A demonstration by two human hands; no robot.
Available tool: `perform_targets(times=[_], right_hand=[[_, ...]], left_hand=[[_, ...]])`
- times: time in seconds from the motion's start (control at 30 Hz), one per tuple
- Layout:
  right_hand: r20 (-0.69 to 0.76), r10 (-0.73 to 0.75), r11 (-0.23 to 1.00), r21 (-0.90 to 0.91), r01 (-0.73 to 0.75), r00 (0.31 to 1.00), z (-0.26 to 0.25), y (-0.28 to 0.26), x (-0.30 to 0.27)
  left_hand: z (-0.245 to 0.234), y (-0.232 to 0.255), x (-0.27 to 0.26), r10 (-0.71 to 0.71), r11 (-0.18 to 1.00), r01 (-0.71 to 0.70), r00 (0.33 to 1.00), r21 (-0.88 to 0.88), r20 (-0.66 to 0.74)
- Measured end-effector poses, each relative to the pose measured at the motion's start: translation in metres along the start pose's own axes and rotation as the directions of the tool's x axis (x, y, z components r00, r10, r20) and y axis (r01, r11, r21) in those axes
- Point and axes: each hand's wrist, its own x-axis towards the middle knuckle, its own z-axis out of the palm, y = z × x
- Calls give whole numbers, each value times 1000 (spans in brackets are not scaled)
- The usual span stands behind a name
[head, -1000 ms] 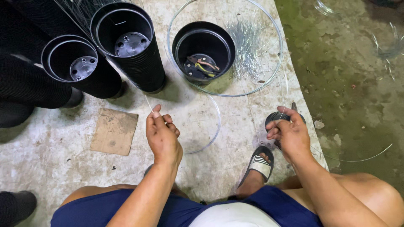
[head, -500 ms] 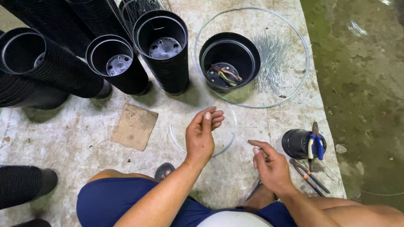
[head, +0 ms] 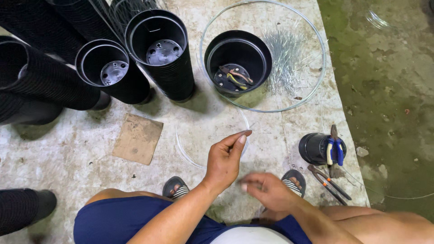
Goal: The person sits on the floor and repeatedly twists two thin metal wires together by hand, then uses pliers to crimp the twisted section. The person repeats this process multiple times with different wire segments.
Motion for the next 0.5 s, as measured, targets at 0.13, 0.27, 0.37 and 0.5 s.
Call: perform_targets(times=[0.13, 0.27, 0.37, 0.5], right_hand=[[-524, -123, 990, -4, 142, 843, -16, -20, 12], [-634, -105, 970, 106, 220, 766, -30, -24, 15], [-627, -55, 947, 213, 239, 777, -32, -19, 17], [-522, -62, 919, 303, 253, 851, -40, -12, 15]], left_hand=[[1, 13, -8, 200, 969, -208, 978, 134, 66], [9, 19, -15, 141, 940, -173, 982, 293, 125], [12, 15, -17, 151, 929, -197, 974, 313, 167], [12, 3, -14, -50, 997, 64, 961, -42, 273]])
